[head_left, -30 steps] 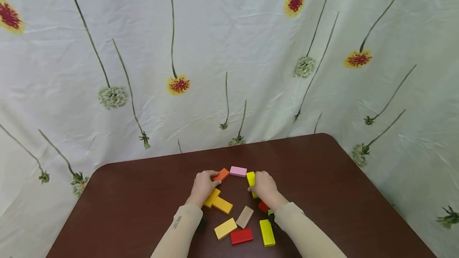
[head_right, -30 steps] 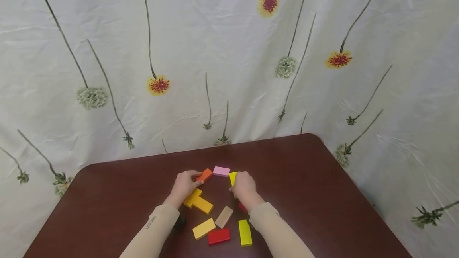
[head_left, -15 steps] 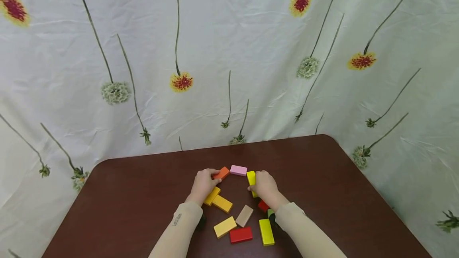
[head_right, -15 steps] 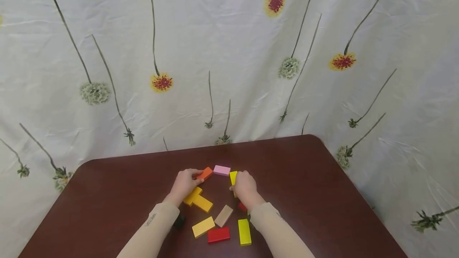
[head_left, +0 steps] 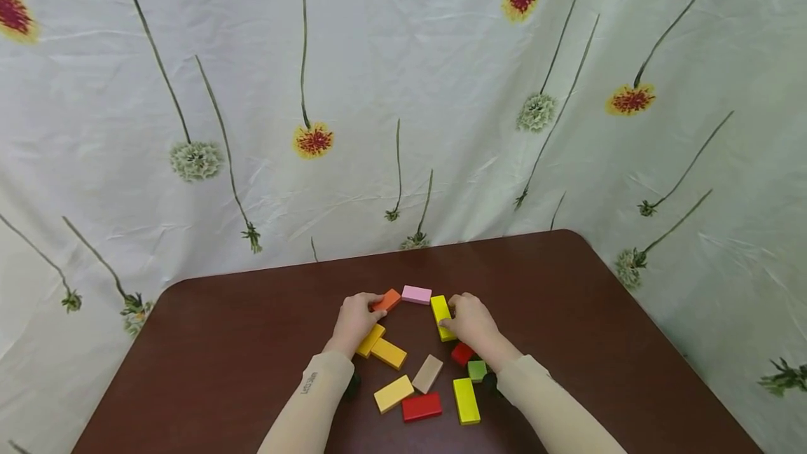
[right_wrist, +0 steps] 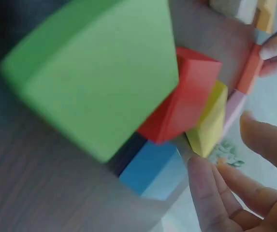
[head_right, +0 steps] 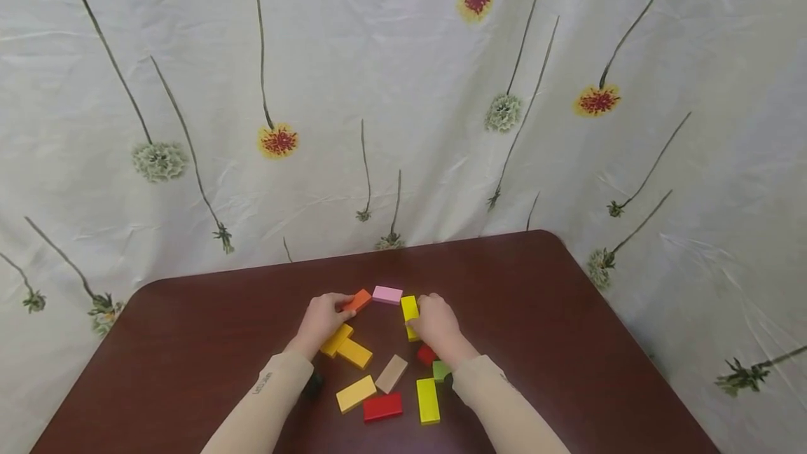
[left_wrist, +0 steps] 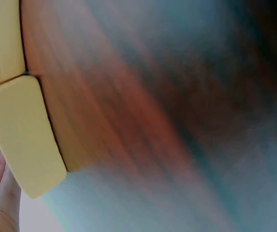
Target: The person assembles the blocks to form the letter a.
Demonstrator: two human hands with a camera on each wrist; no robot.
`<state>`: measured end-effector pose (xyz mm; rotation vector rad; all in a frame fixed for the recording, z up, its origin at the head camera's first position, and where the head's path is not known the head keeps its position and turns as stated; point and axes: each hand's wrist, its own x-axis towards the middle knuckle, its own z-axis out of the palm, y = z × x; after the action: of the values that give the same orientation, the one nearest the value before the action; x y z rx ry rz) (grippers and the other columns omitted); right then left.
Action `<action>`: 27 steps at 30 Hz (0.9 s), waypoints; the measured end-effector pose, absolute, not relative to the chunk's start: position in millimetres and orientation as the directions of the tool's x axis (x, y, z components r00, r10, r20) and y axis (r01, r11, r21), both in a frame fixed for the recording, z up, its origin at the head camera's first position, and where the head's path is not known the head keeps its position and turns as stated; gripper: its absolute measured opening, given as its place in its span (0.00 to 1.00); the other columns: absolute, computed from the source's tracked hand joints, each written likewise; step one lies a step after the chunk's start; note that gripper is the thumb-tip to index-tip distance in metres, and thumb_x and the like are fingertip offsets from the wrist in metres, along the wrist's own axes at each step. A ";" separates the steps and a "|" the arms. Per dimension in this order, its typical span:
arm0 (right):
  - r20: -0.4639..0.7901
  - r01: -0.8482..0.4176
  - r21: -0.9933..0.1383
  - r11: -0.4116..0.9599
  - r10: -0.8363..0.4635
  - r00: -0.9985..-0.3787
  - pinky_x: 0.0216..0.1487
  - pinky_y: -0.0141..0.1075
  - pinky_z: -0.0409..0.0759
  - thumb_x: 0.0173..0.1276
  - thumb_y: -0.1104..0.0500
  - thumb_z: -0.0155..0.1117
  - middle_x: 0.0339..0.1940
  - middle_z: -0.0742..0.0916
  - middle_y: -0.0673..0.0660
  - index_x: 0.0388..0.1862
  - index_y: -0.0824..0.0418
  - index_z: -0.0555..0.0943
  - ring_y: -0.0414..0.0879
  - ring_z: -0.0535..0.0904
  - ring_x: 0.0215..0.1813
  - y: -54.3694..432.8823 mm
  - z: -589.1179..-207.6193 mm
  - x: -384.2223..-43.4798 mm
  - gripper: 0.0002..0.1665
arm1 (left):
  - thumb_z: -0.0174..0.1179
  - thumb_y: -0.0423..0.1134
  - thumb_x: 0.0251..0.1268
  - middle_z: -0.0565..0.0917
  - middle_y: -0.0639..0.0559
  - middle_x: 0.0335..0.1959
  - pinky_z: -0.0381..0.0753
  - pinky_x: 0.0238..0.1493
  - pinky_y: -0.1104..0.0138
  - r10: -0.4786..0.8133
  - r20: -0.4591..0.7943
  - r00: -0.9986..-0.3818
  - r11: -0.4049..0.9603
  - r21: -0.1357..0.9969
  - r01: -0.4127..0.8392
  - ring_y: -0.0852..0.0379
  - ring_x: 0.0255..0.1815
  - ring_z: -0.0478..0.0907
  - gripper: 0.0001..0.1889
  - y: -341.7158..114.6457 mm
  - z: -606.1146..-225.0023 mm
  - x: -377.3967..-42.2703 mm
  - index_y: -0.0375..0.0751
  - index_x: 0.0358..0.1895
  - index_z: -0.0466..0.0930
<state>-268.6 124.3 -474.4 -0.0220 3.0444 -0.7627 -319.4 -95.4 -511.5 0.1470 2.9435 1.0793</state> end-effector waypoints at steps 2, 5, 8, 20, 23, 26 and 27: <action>0.004 -0.029 -0.487 0.873 -0.031 -1.000 0.34 0.34 0.79 0.56 0.58 0.77 0.31 0.80 0.56 0.42 0.67 0.83 0.45 0.73 0.31 130.5 -471.0 -261.3 0.19 | 0.68 0.36 0.61 0.84 0.41 0.56 0.78 0.61 0.51 0.090 0.030 -0.996 0.759 0.645 0.088 0.45 0.53 0.79 0.19 -95.2 -511.9 -319.2 0.41 0.57 0.84; -0.011 -0.050 -0.478 0.877 -0.063 -0.998 0.31 0.32 0.76 0.56 0.57 0.77 0.30 0.78 0.54 0.39 0.64 0.84 0.44 0.72 0.30 139.1 -469.3 -248.2 0.16 | 0.68 0.36 0.61 0.84 0.41 0.56 0.78 0.61 0.51 0.095 0.030 -0.995 0.761 0.643 0.092 0.45 0.53 0.80 0.19 -95.1 -511.7 -318.9 0.41 0.57 0.84; -0.039 -0.059 -0.451 0.891 -0.086 -0.996 0.32 0.33 0.78 0.54 0.55 0.78 0.31 0.79 0.53 0.37 0.62 0.84 0.43 0.72 0.31 145.0 -471.4 -234.9 0.16 | 0.67 0.36 0.61 0.84 0.41 0.56 0.78 0.61 0.51 0.098 0.032 -0.995 0.761 0.642 0.096 0.45 0.53 0.80 0.19 -95.2 -510.3 -318.5 0.40 0.57 0.84; -0.010 -0.106 -0.427 0.898 -0.121 -0.993 0.32 0.31 0.78 0.50 0.52 0.81 0.32 0.78 0.52 0.43 0.63 0.85 0.41 0.72 0.30 151.8 -495.7 -214.1 0.24 | 0.67 0.35 0.61 0.84 0.41 0.55 0.78 0.62 0.51 0.092 0.026 -0.995 0.758 0.647 0.087 0.44 0.54 0.80 0.19 -96.3 -508.9 -318.3 0.41 0.57 0.84; 0.038 -0.156 -0.431 0.889 -0.154 -0.987 0.35 0.32 0.80 0.51 0.56 0.81 0.34 0.80 0.53 0.43 0.63 0.84 0.42 0.73 0.31 150.7 -497.6 -213.8 0.22 | 0.67 0.35 0.61 0.84 0.40 0.55 0.79 0.60 0.51 0.097 0.035 -0.995 0.760 0.643 0.097 0.44 0.53 0.80 0.19 -96.8 -509.4 -318.6 0.40 0.57 0.84; 0.069 -0.203 -0.438 0.876 -0.192 -0.979 0.36 0.35 0.81 0.52 0.59 0.80 0.34 0.81 0.54 0.42 0.62 0.84 0.42 0.73 0.32 149.0 -497.9 -214.0 0.20 | 0.67 0.36 0.61 0.84 0.41 0.55 0.79 0.60 0.51 0.095 0.035 -0.995 0.760 0.643 0.095 0.45 0.53 0.80 0.19 -97.0 -510.5 -318.8 0.41 0.57 0.84; 0.071 -0.210 -0.442 0.872 -0.199 -0.977 0.37 0.35 0.81 0.52 0.60 0.79 0.34 0.81 0.53 0.42 0.62 0.83 0.42 0.73 0.32 148.6 -498.1 -214.2 0.19 | 0.67 0.36 0.62 0.84 0.41 0.55 0.79 0.60 0.51 0.097 0.035 -0.995 0.761 0.642 0.096 0.45 0.53 0.80 0.19 -96.9 -510.9 -318.8 0.41 0.57 0.84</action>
<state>-214.2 148.6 -498.1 -0.3341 3.0624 -0.7273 -318.8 -96.9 -510.9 0.1613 2.9470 1.0749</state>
